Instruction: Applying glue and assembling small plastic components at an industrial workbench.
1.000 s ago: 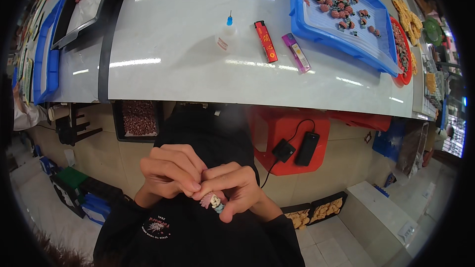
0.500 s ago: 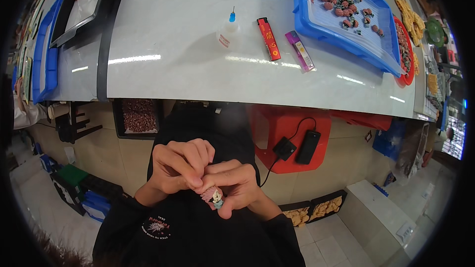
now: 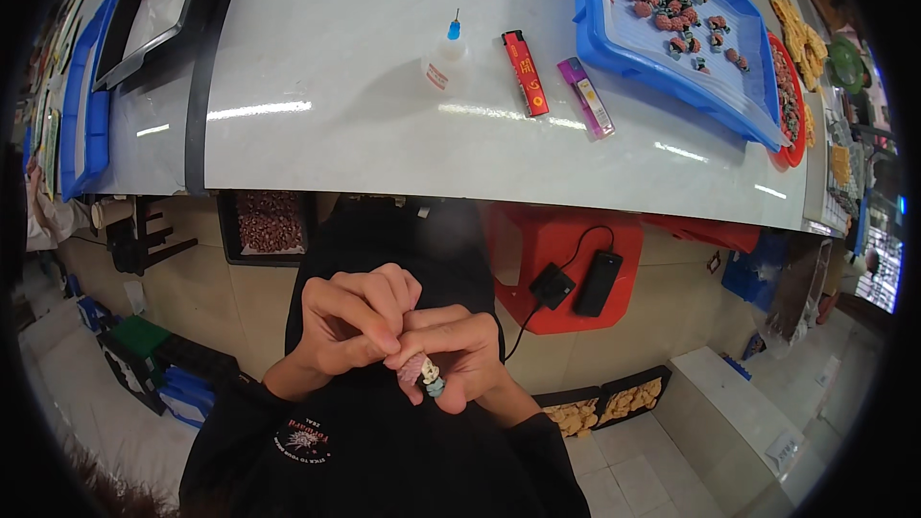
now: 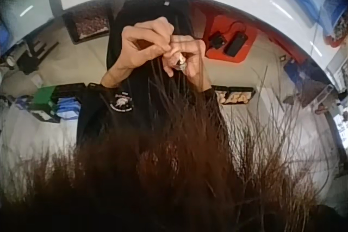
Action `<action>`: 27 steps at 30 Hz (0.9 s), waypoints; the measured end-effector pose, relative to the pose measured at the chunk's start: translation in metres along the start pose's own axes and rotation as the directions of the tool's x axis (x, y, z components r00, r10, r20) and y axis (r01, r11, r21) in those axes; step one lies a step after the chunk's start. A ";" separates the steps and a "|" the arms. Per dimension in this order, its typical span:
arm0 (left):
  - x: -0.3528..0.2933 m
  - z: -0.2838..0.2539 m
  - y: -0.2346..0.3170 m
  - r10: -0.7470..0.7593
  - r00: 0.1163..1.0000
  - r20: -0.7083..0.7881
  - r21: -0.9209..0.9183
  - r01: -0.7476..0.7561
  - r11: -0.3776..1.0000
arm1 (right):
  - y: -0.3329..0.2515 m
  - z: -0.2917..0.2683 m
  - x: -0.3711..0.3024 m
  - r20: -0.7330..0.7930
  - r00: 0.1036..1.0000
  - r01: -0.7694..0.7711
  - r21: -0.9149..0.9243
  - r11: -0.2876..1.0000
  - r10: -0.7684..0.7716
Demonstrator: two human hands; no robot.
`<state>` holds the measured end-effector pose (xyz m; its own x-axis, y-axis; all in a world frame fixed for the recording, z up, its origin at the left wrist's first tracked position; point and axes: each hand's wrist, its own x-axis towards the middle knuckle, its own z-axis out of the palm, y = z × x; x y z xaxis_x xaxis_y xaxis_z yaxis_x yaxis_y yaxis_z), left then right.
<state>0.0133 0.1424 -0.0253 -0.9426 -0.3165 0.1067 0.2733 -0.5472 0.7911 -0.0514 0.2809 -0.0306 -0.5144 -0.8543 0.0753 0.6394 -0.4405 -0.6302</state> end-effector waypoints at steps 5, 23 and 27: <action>0.002 -0.002 0.000 0.013 1.000 -0.002 0.040 -0.013 0.999 | -0.003 0.000 -0.001 -0.053 0.997 0.041 -0.112 0.993 -0.047; 0.009 -0.012 0.012 0.064 0.998 0.021 0.176 -0.067 0.982 | -0.006 -0.002 0.007 -0.020 0.998 0.059 -0.199 0.978 -0.064; 0.011 -0.013 0.015 0.060 0.997 0.047 0.202 -0.069 0.977 | -0.009 -0.001 0.008 -0.005 0.998 0.057 -0.204 0.977 -0.060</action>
<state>0.0090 0.1208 -0.0203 -0.9324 -0.3121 0.1825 0.2930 -0.3564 0.8872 -0.0625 0.2782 -0.0251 -0.5544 -0.8251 0.1089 0.4784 -0.4230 -0.7696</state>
